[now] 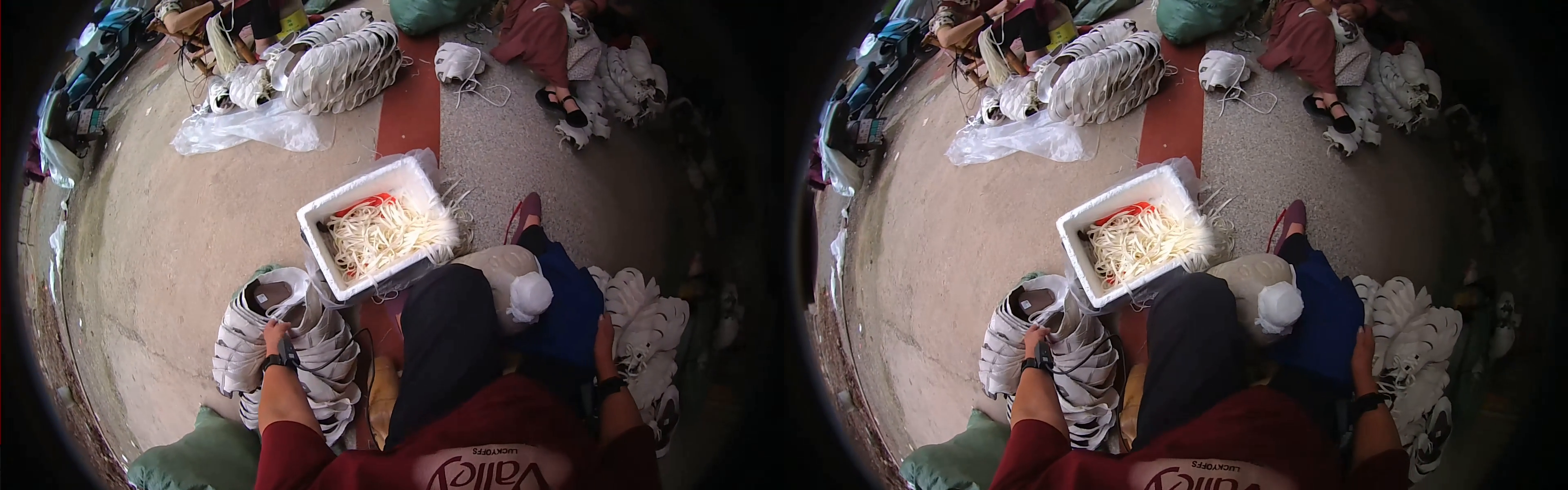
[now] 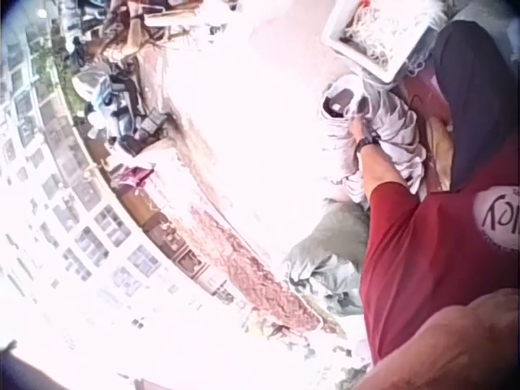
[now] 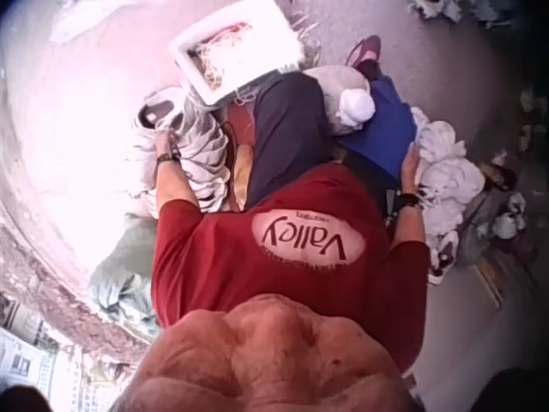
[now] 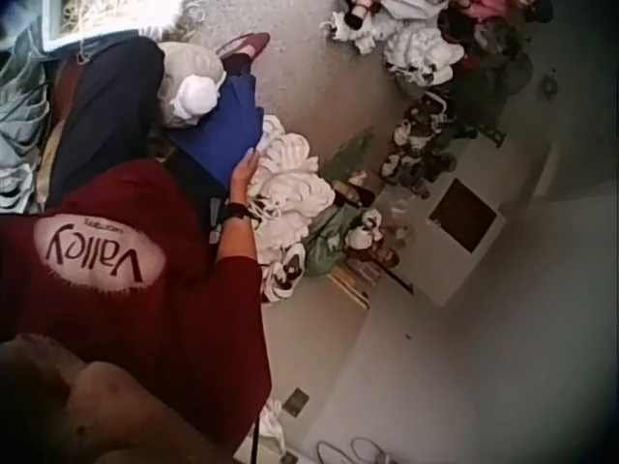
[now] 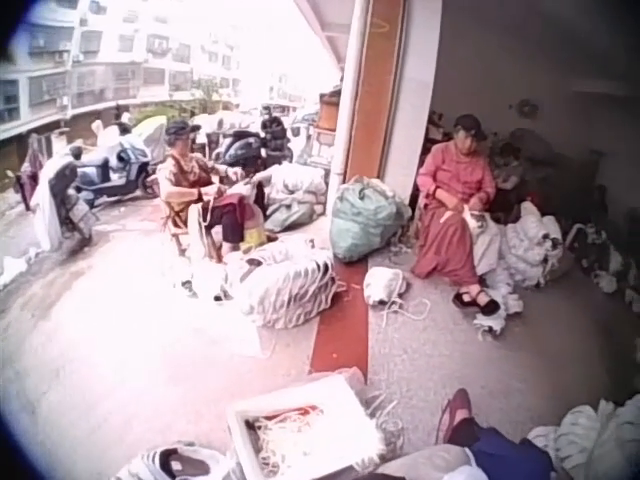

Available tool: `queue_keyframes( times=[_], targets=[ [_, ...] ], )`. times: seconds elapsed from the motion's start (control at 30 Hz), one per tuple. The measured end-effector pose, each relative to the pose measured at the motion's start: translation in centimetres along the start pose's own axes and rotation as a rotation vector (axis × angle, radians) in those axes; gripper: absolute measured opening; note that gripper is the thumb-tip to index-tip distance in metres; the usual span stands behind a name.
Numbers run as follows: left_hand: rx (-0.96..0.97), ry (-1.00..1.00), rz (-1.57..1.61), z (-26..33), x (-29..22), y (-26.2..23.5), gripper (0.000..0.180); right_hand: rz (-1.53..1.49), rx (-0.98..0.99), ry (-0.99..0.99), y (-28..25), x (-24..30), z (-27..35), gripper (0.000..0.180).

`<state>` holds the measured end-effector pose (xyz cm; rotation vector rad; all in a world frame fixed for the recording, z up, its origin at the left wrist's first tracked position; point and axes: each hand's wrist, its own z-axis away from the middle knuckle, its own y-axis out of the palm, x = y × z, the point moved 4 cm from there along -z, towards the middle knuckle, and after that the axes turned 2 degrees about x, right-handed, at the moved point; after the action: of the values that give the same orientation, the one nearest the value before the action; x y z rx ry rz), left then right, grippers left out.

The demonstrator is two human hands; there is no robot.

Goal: The recorder is lacing white athletic shoes and organizing them into pairs or bundles within a shoe manufacturing environment.

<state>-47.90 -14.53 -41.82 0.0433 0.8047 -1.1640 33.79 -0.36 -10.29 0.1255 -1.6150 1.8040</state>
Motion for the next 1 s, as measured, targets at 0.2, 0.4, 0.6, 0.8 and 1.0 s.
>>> queue_keyframes(
  times=[0.2,0.4,0.6,0.8,1.0],
  targets=[
    [-0.057,0.182,0.509,1.3,1.0,0.5,0.049,-0.042,-0.037,-0.064,0.6,1.0,0.1,0.034],
    [0.181,0.122,1.007,6.6,-2.4,3.3,0.005,-0.028,-0.067,-0.050,-1.5,0.2,0.6,0.032],
    [-0.240,0.340,0.743,14.9,-5.1,-1.0,0.006,0.041,-0.042,-0.028,-2.2,2.6,-0.2,0.026],
    [-0.104,0.630,0.855,29.4,-16.5,-6.7,0.010,-0.187,-0.071,-0.195,-5.2,8.0,-3.0,0.025],
    [0.099,0.917,0.675,39.9,-32.3,-4.7,0.006,-0.189,0.314,-0.271,-3.3,10.1,-5.3,0.032]
  ],
)
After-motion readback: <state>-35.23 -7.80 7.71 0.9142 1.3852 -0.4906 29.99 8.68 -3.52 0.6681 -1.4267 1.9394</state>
